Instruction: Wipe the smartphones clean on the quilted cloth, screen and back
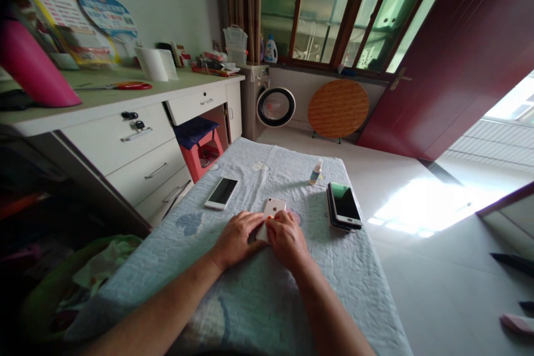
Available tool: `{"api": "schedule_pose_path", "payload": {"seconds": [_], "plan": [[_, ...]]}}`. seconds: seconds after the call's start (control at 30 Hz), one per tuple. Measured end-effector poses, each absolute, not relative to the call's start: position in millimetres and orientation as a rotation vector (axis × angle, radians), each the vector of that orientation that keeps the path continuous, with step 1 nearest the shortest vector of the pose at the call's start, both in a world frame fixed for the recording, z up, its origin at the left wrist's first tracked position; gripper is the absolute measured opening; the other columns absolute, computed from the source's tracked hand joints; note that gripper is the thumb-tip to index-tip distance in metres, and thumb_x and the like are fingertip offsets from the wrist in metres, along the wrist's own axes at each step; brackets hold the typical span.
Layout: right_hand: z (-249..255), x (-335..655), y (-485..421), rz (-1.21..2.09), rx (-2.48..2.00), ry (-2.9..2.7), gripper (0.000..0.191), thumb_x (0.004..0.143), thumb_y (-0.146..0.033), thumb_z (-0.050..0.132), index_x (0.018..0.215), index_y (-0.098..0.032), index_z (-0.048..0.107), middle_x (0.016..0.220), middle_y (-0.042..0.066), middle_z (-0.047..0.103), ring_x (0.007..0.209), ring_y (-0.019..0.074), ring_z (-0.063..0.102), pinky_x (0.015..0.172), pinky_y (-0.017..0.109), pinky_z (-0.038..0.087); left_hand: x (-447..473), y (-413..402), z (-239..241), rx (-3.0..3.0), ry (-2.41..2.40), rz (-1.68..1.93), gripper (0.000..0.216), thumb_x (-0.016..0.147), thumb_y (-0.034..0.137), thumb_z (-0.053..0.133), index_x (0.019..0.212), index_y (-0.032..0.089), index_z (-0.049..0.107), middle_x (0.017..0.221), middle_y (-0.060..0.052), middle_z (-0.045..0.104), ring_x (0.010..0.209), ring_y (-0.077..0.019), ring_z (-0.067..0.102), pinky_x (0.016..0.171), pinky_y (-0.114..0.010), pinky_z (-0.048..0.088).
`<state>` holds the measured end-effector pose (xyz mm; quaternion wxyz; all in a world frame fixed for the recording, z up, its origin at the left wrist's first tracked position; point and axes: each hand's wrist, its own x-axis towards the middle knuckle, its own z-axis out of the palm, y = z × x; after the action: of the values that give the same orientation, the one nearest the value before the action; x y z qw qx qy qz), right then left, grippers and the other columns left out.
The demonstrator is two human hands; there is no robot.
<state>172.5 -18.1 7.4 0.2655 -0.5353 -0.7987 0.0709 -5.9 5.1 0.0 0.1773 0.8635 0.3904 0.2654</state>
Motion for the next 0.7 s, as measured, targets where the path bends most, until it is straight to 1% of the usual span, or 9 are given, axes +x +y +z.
{"api": "schedule_pose_path", "payload": {"seconds": [0.1,0.17,0.23,0.33,0.4,0.47,0.57,0.63,0.7], "plan": [[11.6,169.3,-24.8,0.303,-1.357,-2.214,0.026,0.094,-0.026,0.046,0.084,-0.022,0.07,0.089,0.007,0.059,0.083,0.0173,0.054,0.078,0.029,0.045,-5.4,4.5,0.7,2.445,1.134,0.759,0.036,0.083,0.041,0.063,0.112,0.02,0.064,0.119,-0.007,0.064,0.106,-0.0261,0.055,0.094,-0.04,0.042],[11.4,169.3,-25.6,0.351,-1.324,-2.226,0.029,0.095,-0.027,0.044,0.085,-0.023,0.071,0.09,0.007,0.06,0.084,0.017,0.055,0.076,0.028,0.045,-5.2,4.3,1.1,2.447,1.138,0.764,0.03,0.084,0.038,0.061,0.109,0.02,0.065,0.117,-0.007,0.065,0.105,-0.0257,0.056,0.094,-0.04,0.043],[8.5,171.2,-22.8,0.357,-1.317,-2.215,0.032,0.096,-0.029,0.042,0.086,-0.023,0.072,0.089,0.006,0.06,0.083,0.017,0.055,0.076,0.028,0.045,-5.4,4.4,1.2,2.446,1.129,0.765,0.032,0.084,0.041,0.062,0.108,0.02,0.065,0.117,-0.008,0.065,0.105,-0.0261,0.056,0.093,-0.04,0.043],[1.6,176.4,-14.4,0.294,-1.366,-2.161,0.032,0.096,-0.031,0.043,0.084,-0.025,0.073,0.087,0.005,0.06,0.083,0.0172,0.054,0.078,0.029,0.044,-6.1,5.0,1.2,2.442,1.112,0.757,0.044,0.079,0.047,0.068,0.113,0.02,0.063,0.119,-0.008,0.065,0.106,-0.0273,0.056,0.093,-0.041,0.043],[-2.5,180.1,-8.6,0.234,-1.425,-2.113,0.032,0.096,-0.031,0.044,0.084,-0.025,0.073,0.087,0.005,0.06,0.084,0.0177,0.054,0.08,0.03,0.043,-6.5,5.6,0.7,2.442,1.105,0.752,0.05,0.076,0.046,0.071,0.118,0.02,0.061,0.119,-0.008,0.064,0.107,-0.0276,0.056,0.093,-0.041,0.043],[-4.3,183.0,-4.1,0.192,-1.498,-2.078,0.033,0.096,-0.031,0.042,0.086,-0.024,0.073,0.088,0.006,0.06,0.085,0.018,0.053,0.081,0.03,0.043,-6.7,6.3,-0.3,2.449,1.103,0.748,0.052,0.075,0.045,0.072,0.119,0.02,0.06,0.12,-0.008,0.064,0.107,-0.0281,0.055,0.093,-0.042,0.043],[-2.4,185.0,0.1,0.142,-1.643,-2.04,0.031,0.096,-0.03,0.041,0.092,-0.022,0.071,0.096,0.008,0.06,0.088,0.0193,0.052,0.084,0.031,0.042,-6.5,6.7,-2.2,2.462,1.118,0.745,0.05,0.074,0.043,0.074,0.116,0.019,0.062,0.121,-0.009,0.063,0.108,-0.0289,0.055,0.094,-0.042,0.043],[0.5,184.9,1.6,0.112,-1.738,-2.038,0.025,0.093,-0.03,0.046,0.1,-0.021,0.069,0.103,0.009,0.058,0.093,0.0208,0.051,0.086,0.031,0.04,-6.3,6.5,-2.8,2.467,1.129,0.735,0.047,0.073,0.041,0.074,0.114,0.019,0.063,0.122,-0.008,0.063,0.109,-0.0284,0.055,0.094,-0.041,0.043],[2.5,184.0,2.8,0.089,-1.816,-2.048,0.026,0.089,-0.032,0.053,0.108,-0.02,0.065,0.111,0.01,0.056,0.097,0.0223,0.049,0.089,0.032,0.038,-6.2,6.0,-2.6,2.471,1.137,0.724,0.046,0.073,0.039,0.074,0.113,0.02,0.063,0.122,-0.007,0.063,0.109,-0.0276,0.054,0.095,-0.04,0.043]]}}
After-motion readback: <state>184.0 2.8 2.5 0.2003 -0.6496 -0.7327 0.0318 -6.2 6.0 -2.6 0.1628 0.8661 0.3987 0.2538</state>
